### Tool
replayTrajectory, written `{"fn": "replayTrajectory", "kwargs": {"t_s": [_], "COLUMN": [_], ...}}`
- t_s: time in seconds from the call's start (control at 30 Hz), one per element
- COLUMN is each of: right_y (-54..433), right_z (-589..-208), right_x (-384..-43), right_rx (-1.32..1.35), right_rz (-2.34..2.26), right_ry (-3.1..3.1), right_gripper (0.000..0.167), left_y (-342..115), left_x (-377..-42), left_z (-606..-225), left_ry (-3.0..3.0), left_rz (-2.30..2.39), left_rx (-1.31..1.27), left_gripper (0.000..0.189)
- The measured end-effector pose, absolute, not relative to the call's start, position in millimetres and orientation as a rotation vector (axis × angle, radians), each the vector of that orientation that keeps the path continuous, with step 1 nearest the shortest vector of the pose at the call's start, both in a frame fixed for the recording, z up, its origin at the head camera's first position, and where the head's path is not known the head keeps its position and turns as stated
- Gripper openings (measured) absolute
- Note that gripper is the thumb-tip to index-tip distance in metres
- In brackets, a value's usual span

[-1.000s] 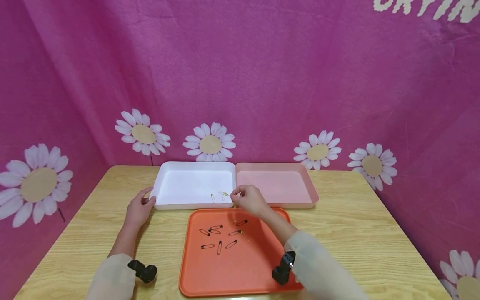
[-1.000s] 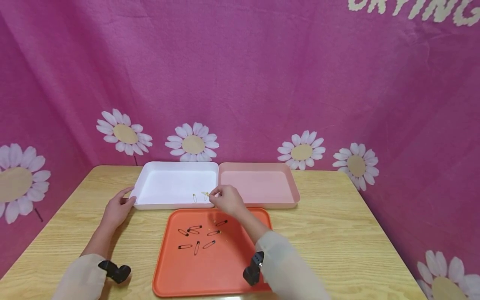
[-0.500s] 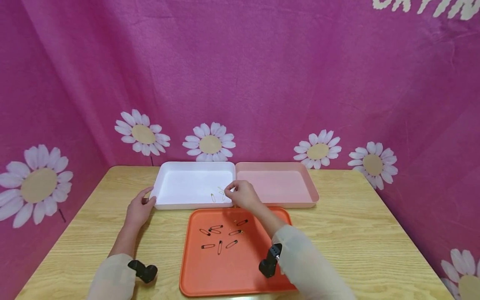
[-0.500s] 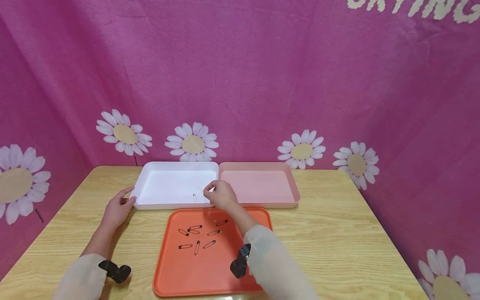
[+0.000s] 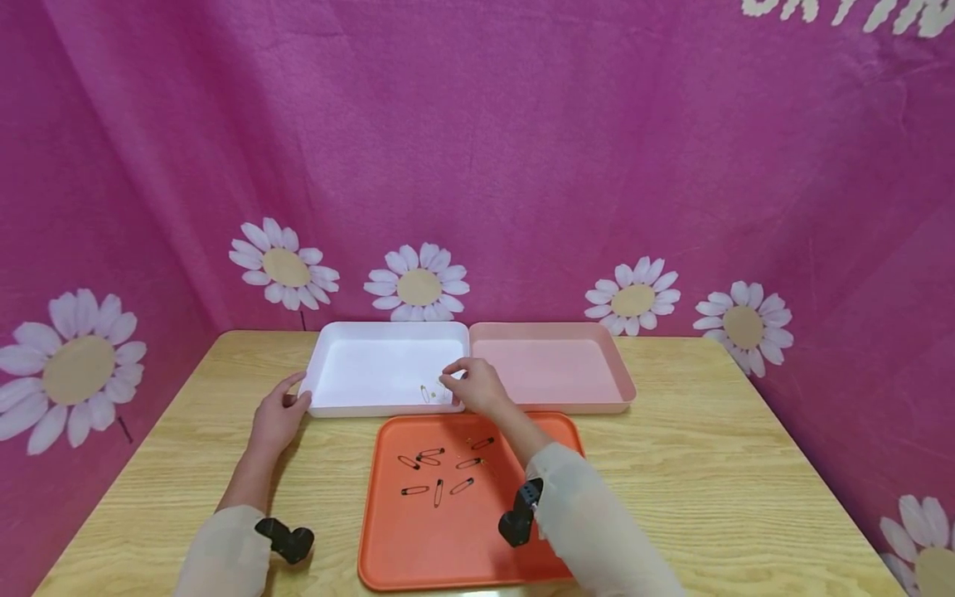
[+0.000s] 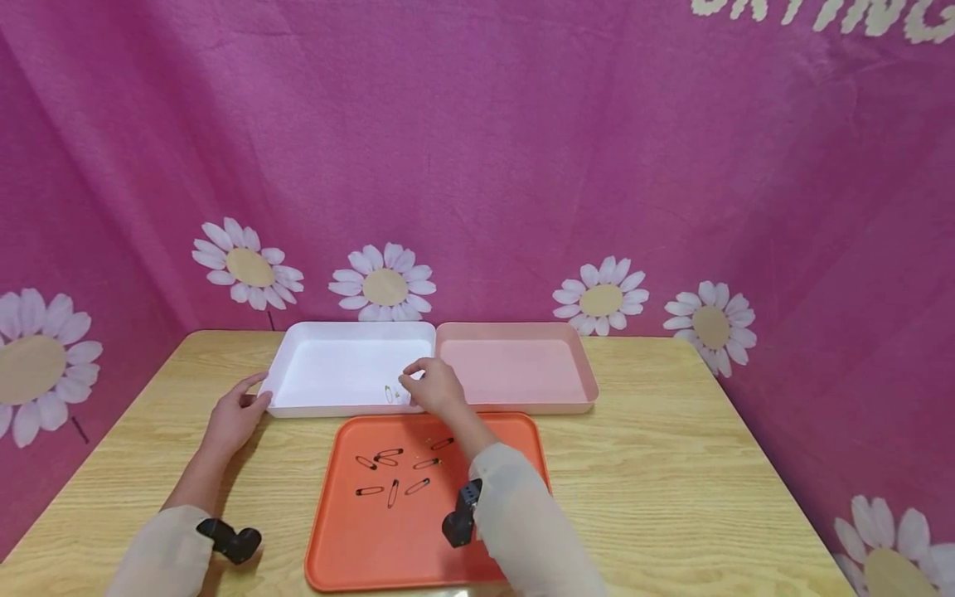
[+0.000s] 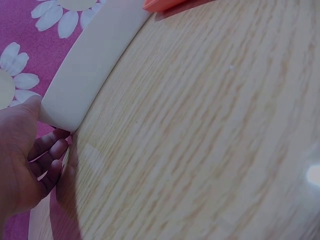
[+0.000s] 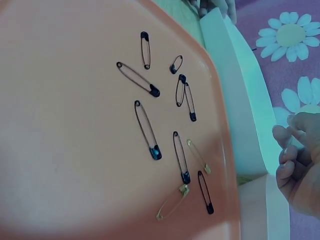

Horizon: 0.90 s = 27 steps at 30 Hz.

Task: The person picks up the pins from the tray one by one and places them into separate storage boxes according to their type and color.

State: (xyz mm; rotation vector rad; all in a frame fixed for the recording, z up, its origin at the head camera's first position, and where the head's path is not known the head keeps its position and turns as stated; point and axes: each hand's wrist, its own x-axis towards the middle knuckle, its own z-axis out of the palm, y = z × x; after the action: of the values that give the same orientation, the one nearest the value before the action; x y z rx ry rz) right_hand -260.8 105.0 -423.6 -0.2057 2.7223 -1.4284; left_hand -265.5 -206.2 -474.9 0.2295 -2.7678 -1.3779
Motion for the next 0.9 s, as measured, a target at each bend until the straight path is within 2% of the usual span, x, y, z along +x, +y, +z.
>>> {"fn": "replayTrajectory", "kwargs": {"t_s": [0.27,0.9], "right_y": [116.1,142.4], "right_z": [-425.1,-432.3], "right_x": [-257.8,-226.9], "right_rx": [-0.179,-0.357], "right_rz": [-1.404,-1.277], "right_ry": [2.766,2.785], "right_gripper": [0.021,0.014], "left_y": [-206.8,-206.6], "left_x": [-267.1,-264.7], "left_z": [-475.5,-474.2], "left_ry": [-2.766,-2.775], "left_rz": [-1.379,-1.384], "left_rx": [0.222,0.213], "left_gripper": [0.05,0.05]}}
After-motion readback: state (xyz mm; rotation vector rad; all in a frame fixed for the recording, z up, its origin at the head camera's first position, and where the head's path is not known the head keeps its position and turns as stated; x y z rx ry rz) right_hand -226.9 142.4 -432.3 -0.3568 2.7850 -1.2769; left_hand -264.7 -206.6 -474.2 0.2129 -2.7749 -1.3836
